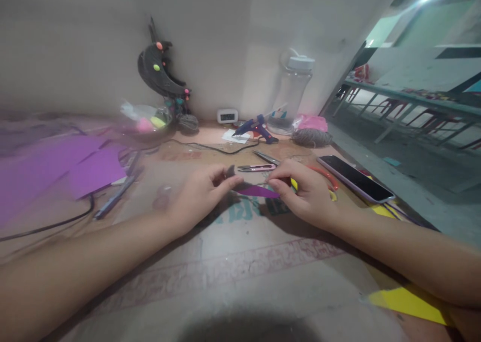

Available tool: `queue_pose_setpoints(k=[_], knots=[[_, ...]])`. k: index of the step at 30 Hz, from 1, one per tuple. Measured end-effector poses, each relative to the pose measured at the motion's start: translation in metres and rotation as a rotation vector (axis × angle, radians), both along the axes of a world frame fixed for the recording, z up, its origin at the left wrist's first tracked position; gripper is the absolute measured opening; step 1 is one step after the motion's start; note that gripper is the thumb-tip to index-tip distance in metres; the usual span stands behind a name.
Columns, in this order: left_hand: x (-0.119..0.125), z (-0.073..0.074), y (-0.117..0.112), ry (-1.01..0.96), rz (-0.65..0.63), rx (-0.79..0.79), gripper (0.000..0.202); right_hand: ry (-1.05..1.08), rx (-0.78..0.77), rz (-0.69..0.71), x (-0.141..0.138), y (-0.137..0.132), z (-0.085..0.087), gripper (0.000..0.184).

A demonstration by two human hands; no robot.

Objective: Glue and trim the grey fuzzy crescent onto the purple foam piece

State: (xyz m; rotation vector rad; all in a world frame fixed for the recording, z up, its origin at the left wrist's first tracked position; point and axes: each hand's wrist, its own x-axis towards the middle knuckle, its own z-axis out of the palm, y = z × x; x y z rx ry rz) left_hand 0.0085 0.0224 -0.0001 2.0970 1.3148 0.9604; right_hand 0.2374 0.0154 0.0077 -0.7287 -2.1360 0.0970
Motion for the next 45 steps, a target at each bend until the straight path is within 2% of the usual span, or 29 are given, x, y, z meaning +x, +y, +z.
queue_pose_setpoints(k=[5, 10, 12, 16, 20, 25, 30, 33, 37, 41, 45], knots=[[-0.001, -0.003, 0.002, 0.01, 0.022, -0.017, 0.036, -0.154, 0.073, -0.037, 0.0, -0.004, 0.013, 0.008], [-0.001, -0.003, 0.005, -0.001, 0.012, -0.011, 0.036, -0.49, 0.414, -0.022, 0.004, -0.018, 0.028, 0.019], [-0.001, -0.004, 0.005, 0.001, 0.0, -0.014, 0.036, -0.56, 0.461, -0.015, 0.006, -0.02, 0.032, 0.022], [0.0, -0.004, 0.005, -0.014, -0.036, -0.046, 0.035, -0.573, 0.354, -0.123, 0.009, -0.009, 0.039, 0.018], [0.001, -0.003, 0.005, -0.076, -0.061, -0.097, 0.03, -0.606, 0.29, -0.206, 0.013, 0.003, 0.045, 0.023], [0.001, -0.003, 0.007, -0.118, -0.003, -0.1, 0.03, -0.696, 0.237, -0.258, 0.018, -0.013, 0.049, 0.019], [-0.001, -0.009, 0.015, -0.212, -0.007, -0.165, 0.028, -0.769, -0.018, -0.215, 0.019, -0.021, 0.053, 0.014], [-0.001, -0.011, 0.018, -0.237, -0.023, -0.158, 0.029, -0.7, -0.103, -0.279, 0.024, -0.007, 0.058, 0.019], [0.001, -0.006, 0.015, -0.267, -0.008, -0.119, 0.028, -0.581, -0.206, -0.384, 0.035, 0.02, 0.061, 0.024], [0.002, -0.002, 0.011, -0.27, -0.028, -0.174, 0.032, -0.465, -0.329, -0.337, 0.039, 0.037, 0.056, 0.03], [0.002, -0.003, 0.01, -0.268, -0.085, -0.199, 0.03, -0.303, -0.533, -0.214, 0.024, 0.035, 0.045, 0.031]])
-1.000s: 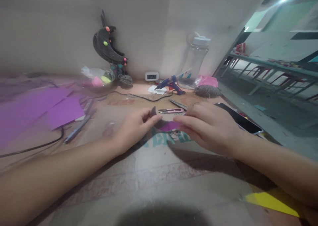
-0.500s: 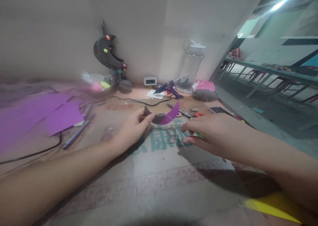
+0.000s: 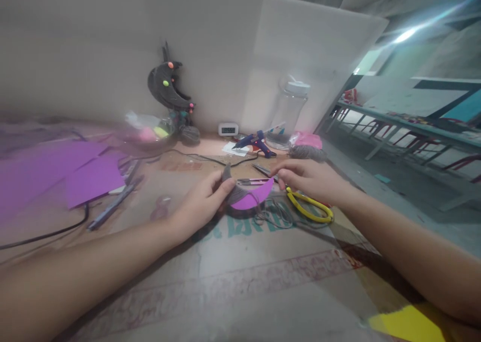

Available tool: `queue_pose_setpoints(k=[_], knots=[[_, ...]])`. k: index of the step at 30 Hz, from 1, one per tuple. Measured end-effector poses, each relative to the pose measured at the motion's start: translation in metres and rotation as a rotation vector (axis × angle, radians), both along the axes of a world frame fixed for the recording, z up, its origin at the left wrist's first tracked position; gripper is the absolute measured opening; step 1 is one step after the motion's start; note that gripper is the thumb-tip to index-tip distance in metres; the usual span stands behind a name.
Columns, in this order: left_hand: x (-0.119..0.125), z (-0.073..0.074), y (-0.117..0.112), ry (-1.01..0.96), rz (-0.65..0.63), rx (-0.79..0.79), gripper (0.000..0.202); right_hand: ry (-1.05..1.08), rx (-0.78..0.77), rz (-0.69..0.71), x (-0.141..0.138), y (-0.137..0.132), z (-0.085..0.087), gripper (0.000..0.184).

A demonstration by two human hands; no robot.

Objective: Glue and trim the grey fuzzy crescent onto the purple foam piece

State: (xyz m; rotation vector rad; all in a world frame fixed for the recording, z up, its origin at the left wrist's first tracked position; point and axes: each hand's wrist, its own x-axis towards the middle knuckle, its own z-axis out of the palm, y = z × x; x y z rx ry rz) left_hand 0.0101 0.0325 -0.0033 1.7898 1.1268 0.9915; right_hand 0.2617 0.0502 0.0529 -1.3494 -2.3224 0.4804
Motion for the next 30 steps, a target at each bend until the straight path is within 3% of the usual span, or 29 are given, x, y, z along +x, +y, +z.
queue_pose_setpoints(k=[4, 7, 12, 17, 22, 30], knots=[[-0.001, -0.002, 0.0, 0.014, -0.027, 0.029, 0.029, 0.091, -0.167, 0.055, -0.016, -0.012, -0.015, 0.02], [-0.002, -0.003, 0.0, -0.036, -0.013, 0.05, 0.032, 0.13, -0.23, 0.034, -0.021, -0.017, -0.022, 0.022], [0.0, -0.004, 0.002, -0.11, -0.062, -0.008, 0.031, 0.212, -0.156, -0.066, -0.021, -0.016, -0.022, 0.025], [0.003, -0.004, 0.003, -0.141, -0.105, -0.069, 0.023, 0.201, -0.177, -0.035, -0.019, -0.013, -0.024, 0.03], [0.004, -0.004, 0.004, -0.192, -0.11, -0.113, 0.02, 0.204, -0.02, -0.064, -0.006, 0.001, -0.022, 0.035], [0.004, -0.008, 0.006, -0.21, -0.066, -0.211, 0.021, -0.038, 0.076, -0.181, 0.015, 0.038, -0.02, 0.029]])
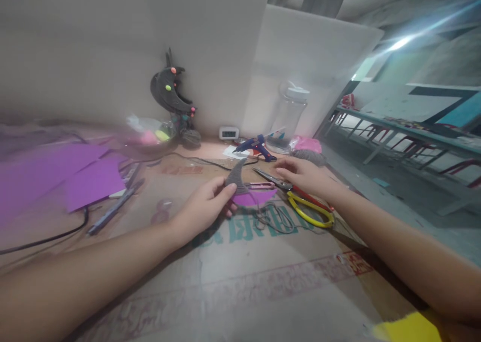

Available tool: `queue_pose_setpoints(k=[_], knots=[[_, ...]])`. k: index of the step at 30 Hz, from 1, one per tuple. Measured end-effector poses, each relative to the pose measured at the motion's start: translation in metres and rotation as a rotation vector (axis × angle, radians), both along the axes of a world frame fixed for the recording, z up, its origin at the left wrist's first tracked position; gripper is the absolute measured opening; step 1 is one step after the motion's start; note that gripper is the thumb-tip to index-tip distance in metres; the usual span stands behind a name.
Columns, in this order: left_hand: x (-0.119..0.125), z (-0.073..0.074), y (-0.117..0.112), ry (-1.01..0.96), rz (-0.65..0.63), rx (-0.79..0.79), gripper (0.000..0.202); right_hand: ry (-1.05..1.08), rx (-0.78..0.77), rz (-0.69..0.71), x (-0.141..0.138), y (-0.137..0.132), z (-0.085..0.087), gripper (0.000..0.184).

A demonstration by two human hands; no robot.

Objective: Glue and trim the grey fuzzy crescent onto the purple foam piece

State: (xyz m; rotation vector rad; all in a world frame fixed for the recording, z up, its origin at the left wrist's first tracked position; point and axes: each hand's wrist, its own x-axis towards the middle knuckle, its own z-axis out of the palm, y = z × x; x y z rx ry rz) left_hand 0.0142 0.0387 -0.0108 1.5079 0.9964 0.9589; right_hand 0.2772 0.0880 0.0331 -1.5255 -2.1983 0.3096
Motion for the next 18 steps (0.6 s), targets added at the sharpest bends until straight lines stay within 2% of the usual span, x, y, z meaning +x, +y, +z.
queue_pose_setpoints(k=[6, 9, 13, 18], knots=[[-0.002, -0.003, 0.001, -0.003, -0.007, 0.042, 0.028, -0.103, 0.056, -0.095, 0.003, 0.048, -0.008, 0.057], [-0.002, -0.007, 0.003, -0.014, -0.01, 0.029, 0.028, -0.095, 0.028, -0.151, 0.001, 0.079, -0.011, 0.061], [-0.002, -0.01, 0.004, -0.02, -0.017, -0.011, 0.027, -0.069, -0.048, -0.178, -0.008, 0.111, -0.014, 0.057], [-0.001, -0.008, 0.003, -0.014, -0.025, -0.03, 0.025, -0.022, -0.099, -0.151, -0.027, 0.123, -0.018, 0.034]])
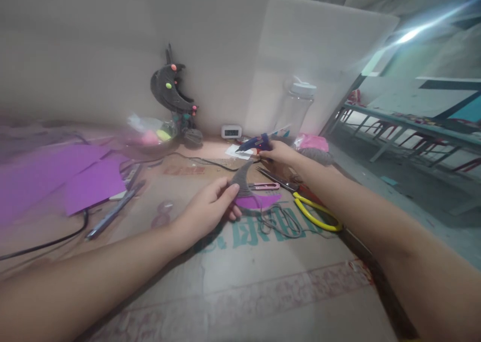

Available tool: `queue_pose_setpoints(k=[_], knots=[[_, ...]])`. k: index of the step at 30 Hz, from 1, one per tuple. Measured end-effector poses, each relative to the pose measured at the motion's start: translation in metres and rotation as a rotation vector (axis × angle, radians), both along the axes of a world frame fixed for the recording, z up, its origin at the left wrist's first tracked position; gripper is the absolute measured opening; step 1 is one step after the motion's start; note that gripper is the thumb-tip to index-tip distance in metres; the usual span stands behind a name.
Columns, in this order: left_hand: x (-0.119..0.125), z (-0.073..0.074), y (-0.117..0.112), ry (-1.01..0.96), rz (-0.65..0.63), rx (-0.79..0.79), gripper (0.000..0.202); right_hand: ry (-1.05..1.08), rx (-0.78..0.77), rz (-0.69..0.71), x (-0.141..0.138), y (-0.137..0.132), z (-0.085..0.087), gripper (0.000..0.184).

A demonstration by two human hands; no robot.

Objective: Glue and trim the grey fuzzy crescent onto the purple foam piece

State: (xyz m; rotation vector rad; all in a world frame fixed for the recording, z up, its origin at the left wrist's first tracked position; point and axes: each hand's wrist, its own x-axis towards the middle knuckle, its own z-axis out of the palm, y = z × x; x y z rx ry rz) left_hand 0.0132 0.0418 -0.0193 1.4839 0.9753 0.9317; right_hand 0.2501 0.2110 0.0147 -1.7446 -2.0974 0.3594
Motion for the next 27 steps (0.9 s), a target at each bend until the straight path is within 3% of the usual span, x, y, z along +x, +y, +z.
queue_pose_setpoints(k=[4, 9, 16, 21, 27], knots=[[0.001, -0.002, 0.002, -0.027, 0.004, -0.01, 0.02, 0.067, 0.068, -0.035, -0.011, -0.004, 0.001, 0.029], [0.0, -0.008, 0.004, -0.043, -0.004, 0.053, 0.02, 0.16, 0.109, -0.043, -0.006, -0.023, 0.014, 0.022], [0.0, 0.001, 0.001, -0.012, 0.043, 0.135, 0.016, 0.37, 0.146, -0.021, 0.011, -0.105, 0.033, 0.03], [-0.001, 0.005, 0.0, 0.015, 0.116, 0.136, 0.016, 0.409, 0.245, -0.073, 0.028, -0.163, 0.02, 0.029], [-0.001, 0.002, 0.001, 0.042, 0.108, 0.098, 0.021, 0.409, 0.264, -0.013, 0.025, -0.188, -0.002, 0.026]])
